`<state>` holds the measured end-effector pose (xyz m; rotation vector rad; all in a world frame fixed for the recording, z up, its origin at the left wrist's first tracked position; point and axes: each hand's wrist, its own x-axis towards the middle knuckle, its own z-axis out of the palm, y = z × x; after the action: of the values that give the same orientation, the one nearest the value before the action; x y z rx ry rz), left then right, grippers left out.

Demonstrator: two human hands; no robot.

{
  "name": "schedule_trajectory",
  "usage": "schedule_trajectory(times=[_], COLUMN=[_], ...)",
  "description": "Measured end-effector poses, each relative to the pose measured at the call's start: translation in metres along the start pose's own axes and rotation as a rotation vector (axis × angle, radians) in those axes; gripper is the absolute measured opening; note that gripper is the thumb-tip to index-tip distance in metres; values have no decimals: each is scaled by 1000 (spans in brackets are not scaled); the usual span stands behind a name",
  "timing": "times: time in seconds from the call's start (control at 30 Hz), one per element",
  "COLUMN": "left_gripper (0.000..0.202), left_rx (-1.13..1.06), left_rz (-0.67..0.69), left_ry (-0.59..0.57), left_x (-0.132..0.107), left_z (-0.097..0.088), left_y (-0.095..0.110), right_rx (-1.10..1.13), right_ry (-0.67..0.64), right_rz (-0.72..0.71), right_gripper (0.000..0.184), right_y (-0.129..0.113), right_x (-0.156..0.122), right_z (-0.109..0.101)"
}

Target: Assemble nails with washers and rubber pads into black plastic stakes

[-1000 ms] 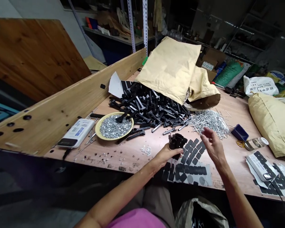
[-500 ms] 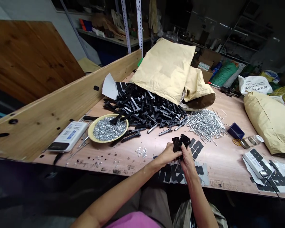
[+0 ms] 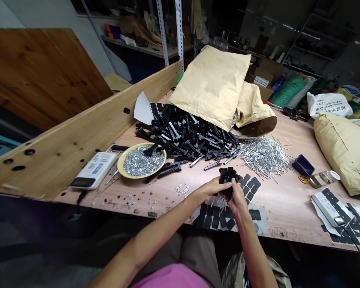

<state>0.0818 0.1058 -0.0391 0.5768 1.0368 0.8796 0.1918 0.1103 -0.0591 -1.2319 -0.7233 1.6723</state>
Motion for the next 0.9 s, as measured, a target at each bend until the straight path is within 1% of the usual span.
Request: schedule_trajectory(times=[0.1,0.23,0.3,0.37,0.5,0.63,0.7,0.8,0.9], left_gripper=[37,19,14,14,24,21,23,28,27], left_rx=[-53,-95,-108,-117,-130,-136,-147,-171,-203], left_rz=[-33,-69,-70,-68,-60,-47,-26,25,104], left_ry=[13,50,94,145,232,263,272,291,299], left_x=[2,7,9,10,12,20,23,24,17], left_z=[-4,-8,-12,-17,-24,-22,-18,-12,-12], left_y=[1,-3,-7,-11,-19,-23,-22,-16,-9], right_rx=[-13,-99,-224,-365,-527,-670,-729,-796,-903], right_ry=[-35,-35,-2,56,149,206,217,209,217], right_rz=[75,45,-16,-95,-207,-294,-327,-377,-528], right_gripper=[37,36,36,36,34,49,53,53,49], right_y=[-3,5,12,20,27,28,28,25,19], right_x=[-2,2,9,18,38,47,45,34,14], right_z=[1,-5,-9,-13,-14,-4,2,8,4])
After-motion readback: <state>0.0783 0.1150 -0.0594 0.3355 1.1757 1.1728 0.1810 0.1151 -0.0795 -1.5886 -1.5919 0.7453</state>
